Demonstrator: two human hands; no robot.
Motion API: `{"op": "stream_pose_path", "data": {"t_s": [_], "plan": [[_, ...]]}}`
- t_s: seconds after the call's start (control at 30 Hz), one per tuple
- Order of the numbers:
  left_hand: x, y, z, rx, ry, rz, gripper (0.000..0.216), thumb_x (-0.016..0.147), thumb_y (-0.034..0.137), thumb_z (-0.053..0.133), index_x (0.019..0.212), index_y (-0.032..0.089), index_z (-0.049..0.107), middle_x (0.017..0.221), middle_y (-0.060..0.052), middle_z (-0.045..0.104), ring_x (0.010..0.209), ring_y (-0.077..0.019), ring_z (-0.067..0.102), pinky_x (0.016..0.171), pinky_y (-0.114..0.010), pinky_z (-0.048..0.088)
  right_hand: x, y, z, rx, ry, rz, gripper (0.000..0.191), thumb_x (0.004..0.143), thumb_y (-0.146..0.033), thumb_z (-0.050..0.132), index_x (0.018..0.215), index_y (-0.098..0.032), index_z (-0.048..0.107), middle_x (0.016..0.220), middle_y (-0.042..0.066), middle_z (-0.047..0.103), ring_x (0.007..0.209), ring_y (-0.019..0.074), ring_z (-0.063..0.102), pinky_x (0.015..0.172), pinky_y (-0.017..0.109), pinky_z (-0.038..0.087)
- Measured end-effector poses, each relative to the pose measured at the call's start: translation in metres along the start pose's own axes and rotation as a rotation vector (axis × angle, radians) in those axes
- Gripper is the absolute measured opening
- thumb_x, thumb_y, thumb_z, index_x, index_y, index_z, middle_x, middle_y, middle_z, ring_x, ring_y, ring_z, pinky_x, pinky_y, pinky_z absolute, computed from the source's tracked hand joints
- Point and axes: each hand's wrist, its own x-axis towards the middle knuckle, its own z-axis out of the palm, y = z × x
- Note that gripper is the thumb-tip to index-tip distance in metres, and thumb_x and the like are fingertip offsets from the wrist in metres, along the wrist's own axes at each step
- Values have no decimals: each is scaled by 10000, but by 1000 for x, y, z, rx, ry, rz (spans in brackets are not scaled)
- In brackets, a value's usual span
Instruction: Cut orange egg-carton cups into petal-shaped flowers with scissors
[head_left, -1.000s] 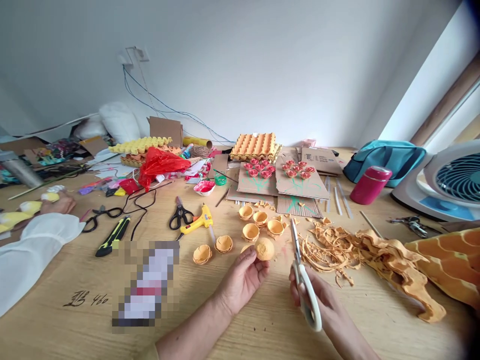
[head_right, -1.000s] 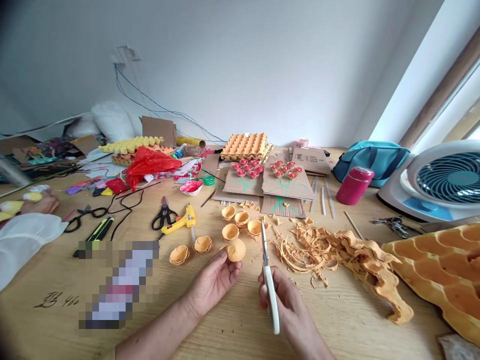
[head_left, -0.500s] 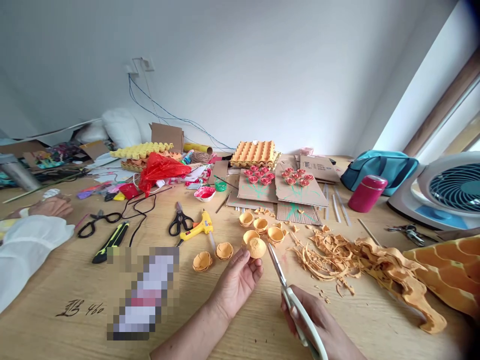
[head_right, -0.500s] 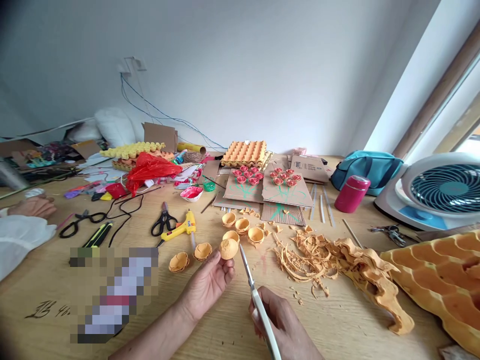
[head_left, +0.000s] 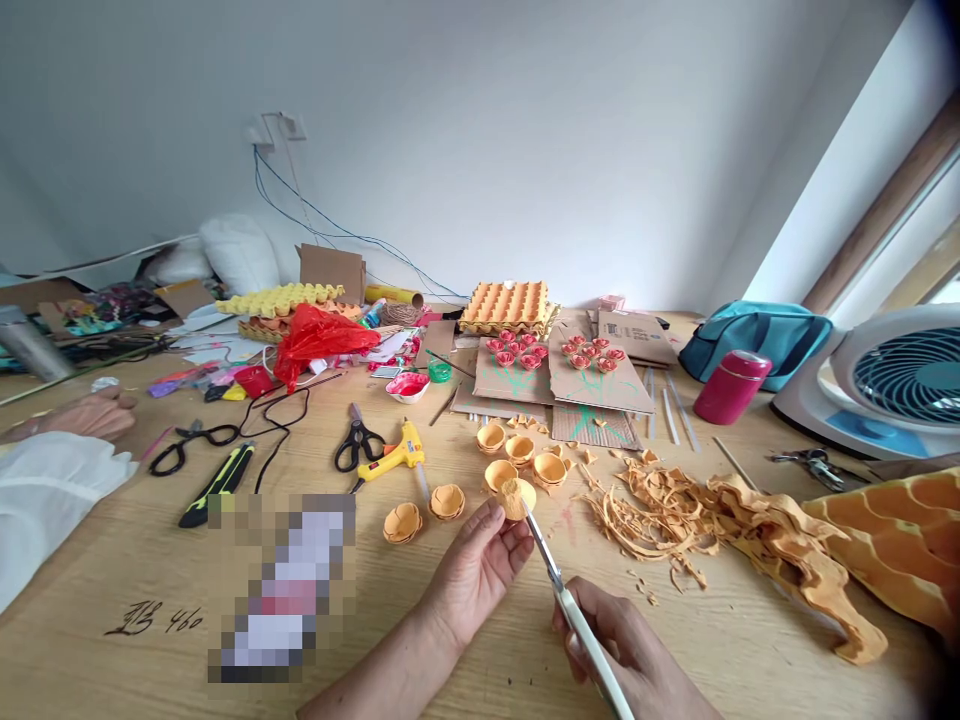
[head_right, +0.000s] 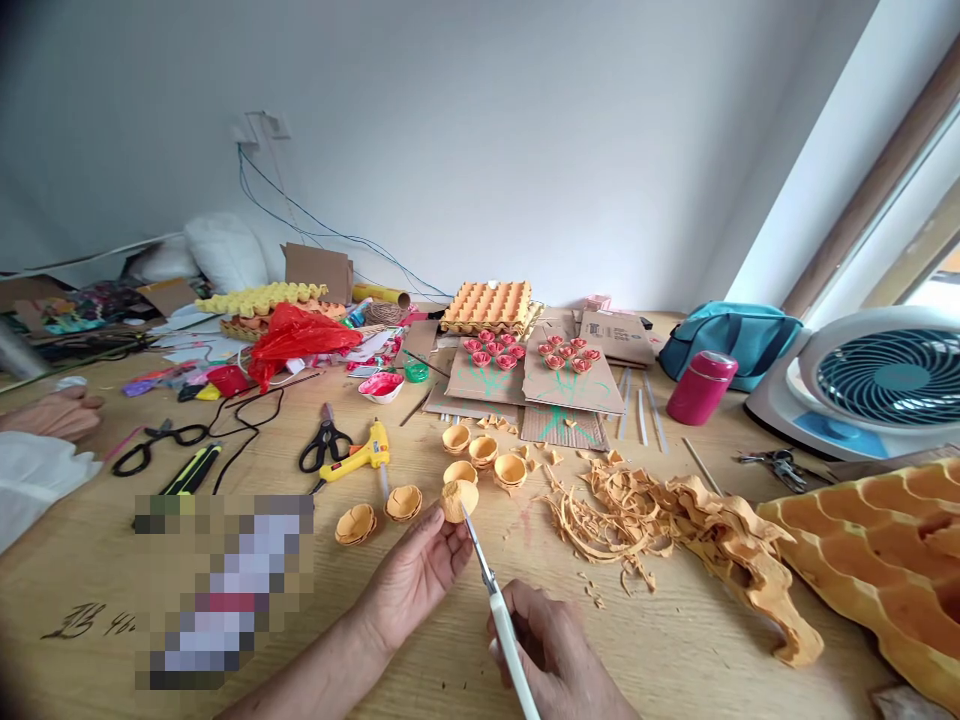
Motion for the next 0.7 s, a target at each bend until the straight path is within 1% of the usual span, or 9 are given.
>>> {"op": "stream_pose_path", "data": {"t_s": [0.1, 0.3, 0.57, 0.7], "plan": [[-2, 0, 1, 4, -24, -8, 111, 789, 108, 779, 858, 91, 693, 781, -61, 735, 705, -123, 711, 703, -238, 630, -1, 0, 1, 13, 1, 4, 334, 946, -501, 526, 803, -199, 533, 675, -29, 495, 607, 133, 446, 556, 251, 340], [-4, 0, 4, 20, -51, -27, 174, 746, 147, 829, 855, 87, 707, 760, -54, 726, 693, -121, 699, 685, -233, 623, -1, 0, 1, 24, 11, 8, 342, 942, -506, 528, 796, -196, 531, 671, -24, 506, 595, 132, 456, 550, 249, 350], [-3, 0, 3, 34, -38, -36, 198, 721, 165, 851, 833, 94, 704, 757, -47, 721, 700, -120, 691, 694, -233, 614, 0, -5, 2, 50, 4, 28, 371, 920, -533, 561, 801, -182, 557, 629, -38, 478, 582, 126, 443, 547, 241, 346], [-4, 1, 5, 70, -59, -28, 202, 737, 191, 843, 848, 97, 703, 766, -41, 715, 711, -118, 684, 696, -229, 608, -1, -3, 2, 49, 2, 28, 390, 919, -556, 557, 815, -181, 576, 640, -38, 467, 586, 127, 425, 544, 245, 331]]}}
